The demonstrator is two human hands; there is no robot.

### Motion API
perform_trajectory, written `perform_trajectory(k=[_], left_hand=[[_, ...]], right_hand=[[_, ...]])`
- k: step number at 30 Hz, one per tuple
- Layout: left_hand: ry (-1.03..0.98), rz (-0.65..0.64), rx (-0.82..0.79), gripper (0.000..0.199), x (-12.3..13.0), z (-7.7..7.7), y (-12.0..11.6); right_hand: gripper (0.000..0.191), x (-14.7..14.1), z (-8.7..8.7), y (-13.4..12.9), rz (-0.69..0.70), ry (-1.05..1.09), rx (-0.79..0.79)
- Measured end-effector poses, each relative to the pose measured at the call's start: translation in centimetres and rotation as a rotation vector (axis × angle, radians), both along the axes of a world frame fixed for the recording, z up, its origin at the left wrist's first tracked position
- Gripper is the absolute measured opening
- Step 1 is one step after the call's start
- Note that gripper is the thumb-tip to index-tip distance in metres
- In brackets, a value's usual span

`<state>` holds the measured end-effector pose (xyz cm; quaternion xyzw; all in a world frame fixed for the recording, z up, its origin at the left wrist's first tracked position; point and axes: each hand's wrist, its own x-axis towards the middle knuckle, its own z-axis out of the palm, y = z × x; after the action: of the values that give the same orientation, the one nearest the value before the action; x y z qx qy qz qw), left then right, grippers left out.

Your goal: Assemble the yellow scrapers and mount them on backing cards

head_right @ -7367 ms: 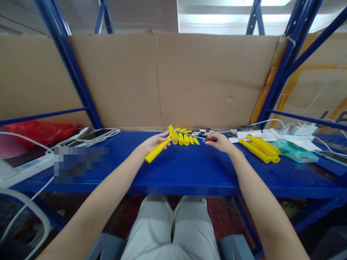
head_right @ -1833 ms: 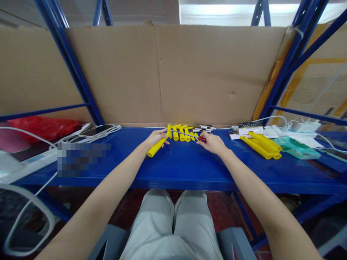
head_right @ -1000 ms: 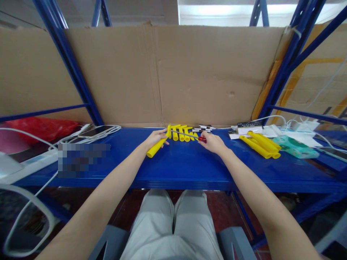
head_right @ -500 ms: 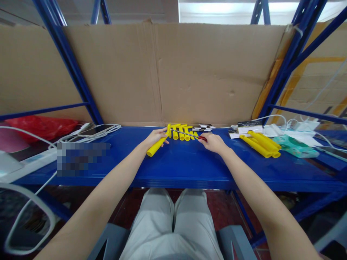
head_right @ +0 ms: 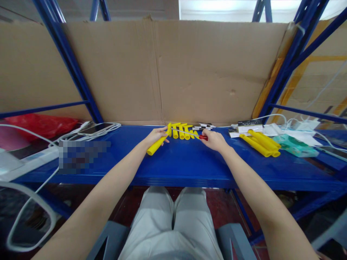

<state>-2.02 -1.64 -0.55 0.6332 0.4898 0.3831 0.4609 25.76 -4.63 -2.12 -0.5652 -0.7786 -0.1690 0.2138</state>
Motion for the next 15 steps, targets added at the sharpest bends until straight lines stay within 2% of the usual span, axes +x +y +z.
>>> perform_trajectory(k=[7, 12, 15], left_hand=[[0.020, 0.023, -0.025, 0.065, 0.19, 0.45, -0.54], [-0.006, 0.018, -0.021, 0.064, 0.02, 0.13, -0.04], [-0.031, 0.017, -0.023, 0.063, -0.03, -0.08, 0.16]], right_hand=[[0.020, 0.10, 0.13, -0.13, 0.019, -0.002, -0.024], [0.022, 0.09, 0.06, 0.10, 0.070, 0.009, -0.030], [0.019, 0.12, 0.02, 0.26, 0.055, 0.033, -0.039]])
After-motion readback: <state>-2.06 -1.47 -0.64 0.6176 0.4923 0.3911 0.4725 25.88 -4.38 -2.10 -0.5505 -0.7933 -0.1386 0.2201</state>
